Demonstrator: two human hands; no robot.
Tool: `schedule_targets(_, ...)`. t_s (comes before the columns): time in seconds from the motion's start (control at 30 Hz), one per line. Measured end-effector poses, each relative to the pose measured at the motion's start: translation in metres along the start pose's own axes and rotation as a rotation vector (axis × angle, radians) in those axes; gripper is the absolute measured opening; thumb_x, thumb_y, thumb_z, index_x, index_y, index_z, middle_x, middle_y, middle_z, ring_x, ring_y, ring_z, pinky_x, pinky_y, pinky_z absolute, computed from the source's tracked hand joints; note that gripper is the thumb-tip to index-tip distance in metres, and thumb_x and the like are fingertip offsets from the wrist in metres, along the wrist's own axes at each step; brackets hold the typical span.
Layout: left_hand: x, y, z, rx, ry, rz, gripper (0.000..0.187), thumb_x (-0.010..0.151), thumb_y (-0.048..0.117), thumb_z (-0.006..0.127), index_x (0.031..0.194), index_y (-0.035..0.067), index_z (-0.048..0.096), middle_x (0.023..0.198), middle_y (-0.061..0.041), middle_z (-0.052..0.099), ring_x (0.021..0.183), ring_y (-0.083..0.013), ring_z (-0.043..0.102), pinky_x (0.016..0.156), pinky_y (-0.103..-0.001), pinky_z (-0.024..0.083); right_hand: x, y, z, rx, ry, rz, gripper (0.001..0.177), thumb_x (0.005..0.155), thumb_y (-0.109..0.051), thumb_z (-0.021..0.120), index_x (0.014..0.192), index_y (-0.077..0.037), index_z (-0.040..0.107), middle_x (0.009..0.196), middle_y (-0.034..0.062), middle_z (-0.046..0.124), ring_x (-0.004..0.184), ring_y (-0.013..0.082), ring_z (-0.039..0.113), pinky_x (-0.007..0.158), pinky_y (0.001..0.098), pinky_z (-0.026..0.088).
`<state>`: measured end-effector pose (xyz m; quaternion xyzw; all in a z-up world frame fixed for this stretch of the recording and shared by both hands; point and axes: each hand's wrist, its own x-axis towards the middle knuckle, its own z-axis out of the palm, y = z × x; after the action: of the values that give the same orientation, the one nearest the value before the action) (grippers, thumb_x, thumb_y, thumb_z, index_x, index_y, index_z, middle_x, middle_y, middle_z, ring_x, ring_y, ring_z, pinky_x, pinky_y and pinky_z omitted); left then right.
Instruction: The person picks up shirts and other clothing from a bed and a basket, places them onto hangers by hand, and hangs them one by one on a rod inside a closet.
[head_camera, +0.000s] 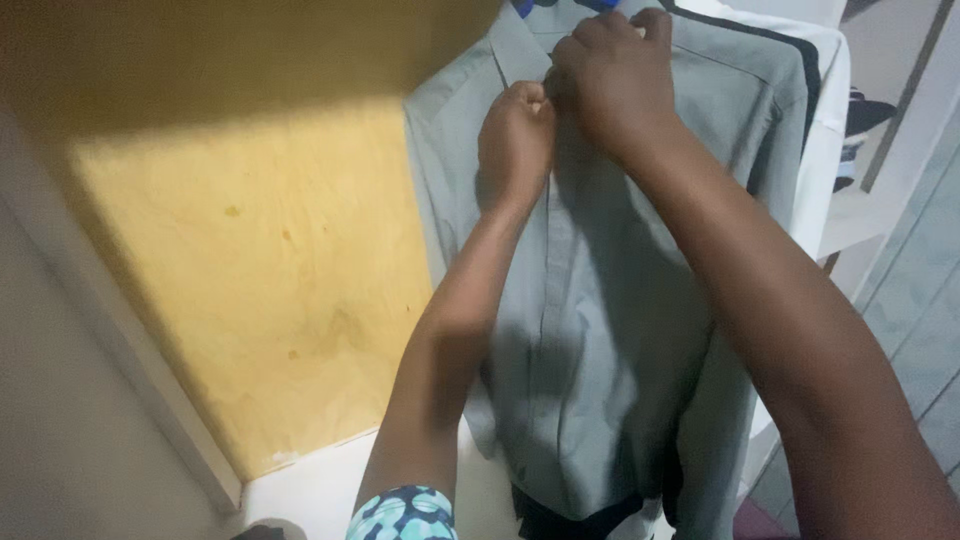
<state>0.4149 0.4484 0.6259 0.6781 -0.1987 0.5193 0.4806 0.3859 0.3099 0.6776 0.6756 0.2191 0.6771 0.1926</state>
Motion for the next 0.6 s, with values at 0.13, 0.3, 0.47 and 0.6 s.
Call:
schedule_targets(0.13, -0.006, 0.011, -0.021, -0.032, -0.010, 0.101, 0.019, 0.098, 0.025, 0.059, 0.097, 0.010, 0.070, 0.098, -0.010, 0.071, 0.091, -0.0311, 0.069, 0.082, -0.043, 0.054, 0.007, 0.003, 0.004, 0.013, 0.056, -0.011, 0.012, 0.092, -0.025, 0.073, 0.086, -0.015, 0.076, 0.092, 0.0015, 0.070, 0.111, 0.0233, 0.060, 0.100, 0.0490, 0.035)
schedule_targets(0.3, -0.018, 0.025, -0.037, 0.025, 0.008, 0.172, 0.014, 0.098, 0.026, 0.062, 0.098, 0.012, 0.066, 0.091, -0.005, 0.066, 0.081, -0.0235, 0.068, 0.073, -0.040, 0.054, 0.007, 0.010, 0.002, -0.063, 0.149, -0.074, 0.011, 0.089, -0.020, 0.071, 0.079, -0.016, 0.075, 0.084, -0.0024, 0.069, 0.111, 0.0171, 0.062, 0.106, 0.0485, 0.034)
schedule_targets(0.47, -0.030, 0.030, -0.029, 0.013, 0.043, 0.237, 0.010, 0.097, 0.017, 0.065, 0.103, 0.010, 0.064, 0.093, -0.005, 0.064, 0.077, -0.0211, 0.067, 0.071, -0.038, 0.054, 0.009, 0.023, 0.005, 0.008, -0.025, -0.018, 0.017, 0.094, -0.030, 0.074, 0.082, -0.020, 0.079, 0.077, 0.0011, 0.070, 0.086, 0.0201, 0.064, 0.097, 0.0479, 0.035)
schedule_targets(0.6, -0.033, 0.029, -0.020, 0.097, 0.164, 0.384, 0.009, 0.098, 0.015, 0.067, 0.105, 0.010, 0.063, 0.100, -0.007, 0.064, 0.083, -0.0253, 0.066, 0.075, -0.040, 0.054, 0.014, 0.024, 0.006, 0.072, -0.218, 0.122, 0.011, 0.091, -0.032, 0.076, 0.086, -0.023, 0.080, 0.076, 0.0042, 0.071, 0.074, 0.0266, 0.065, 0.074, 0.0482, 0.035)
